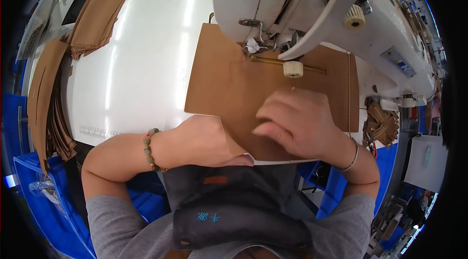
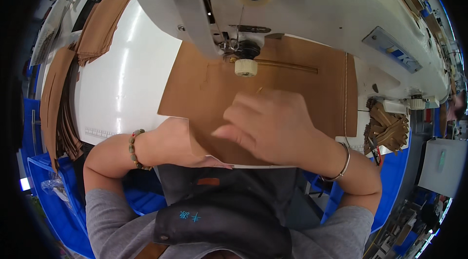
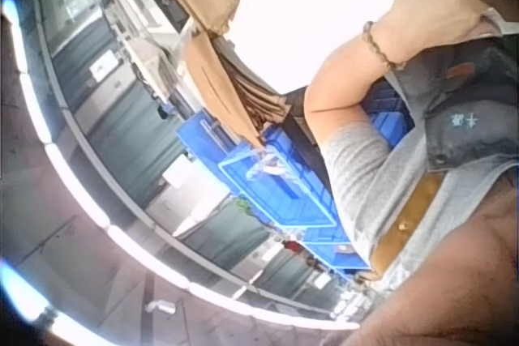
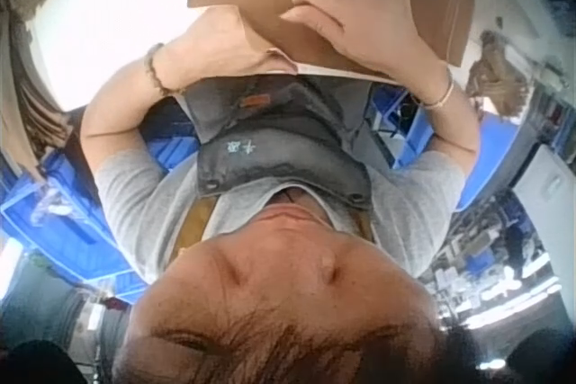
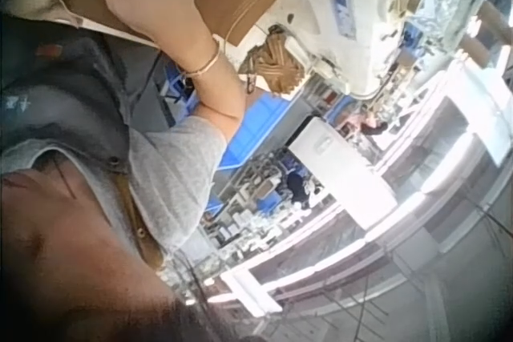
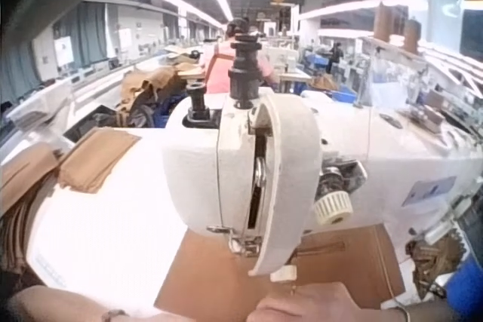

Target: The recorder uses an industrial sewing machine to sew zippers and join panels for leather bags.

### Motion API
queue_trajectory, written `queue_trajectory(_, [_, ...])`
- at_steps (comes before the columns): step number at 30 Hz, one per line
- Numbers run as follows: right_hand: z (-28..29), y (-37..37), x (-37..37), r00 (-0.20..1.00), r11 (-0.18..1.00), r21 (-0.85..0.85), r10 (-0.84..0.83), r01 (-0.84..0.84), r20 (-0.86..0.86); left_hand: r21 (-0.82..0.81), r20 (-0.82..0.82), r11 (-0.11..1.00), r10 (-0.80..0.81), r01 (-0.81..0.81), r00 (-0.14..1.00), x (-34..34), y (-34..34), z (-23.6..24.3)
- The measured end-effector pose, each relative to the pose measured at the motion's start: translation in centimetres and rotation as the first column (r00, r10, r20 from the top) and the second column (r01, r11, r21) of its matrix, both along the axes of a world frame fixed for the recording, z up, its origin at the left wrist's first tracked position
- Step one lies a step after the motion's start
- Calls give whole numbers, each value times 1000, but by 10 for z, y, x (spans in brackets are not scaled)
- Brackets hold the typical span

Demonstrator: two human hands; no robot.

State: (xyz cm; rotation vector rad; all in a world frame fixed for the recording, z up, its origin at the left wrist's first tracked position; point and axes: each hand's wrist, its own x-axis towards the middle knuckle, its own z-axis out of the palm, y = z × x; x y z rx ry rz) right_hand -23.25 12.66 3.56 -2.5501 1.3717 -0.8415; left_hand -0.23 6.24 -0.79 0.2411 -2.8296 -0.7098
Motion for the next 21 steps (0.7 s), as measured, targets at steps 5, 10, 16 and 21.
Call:
queue_trajectory(5, [-22,-6,-20,937,977,-2,-205,213,-282,-286,-309,954,-177,86,934,-3,-1,-3])
queue_trajectory(10, [-32,-9,-32,936,987,71,-114,145,-332,-467,-480,859,-445,209,756,9,-4,20])
queue_trajectory(16, [-27,-14,-34,953,988,99,-89,122,-290,-454,-352,828,174,-330,920,-8,-36,17])
queue_trajectory(21, [-23,-14,-29,935,985,97,-98,139,-342,-430,-75,829,361,-356,930,-9,-30,6])
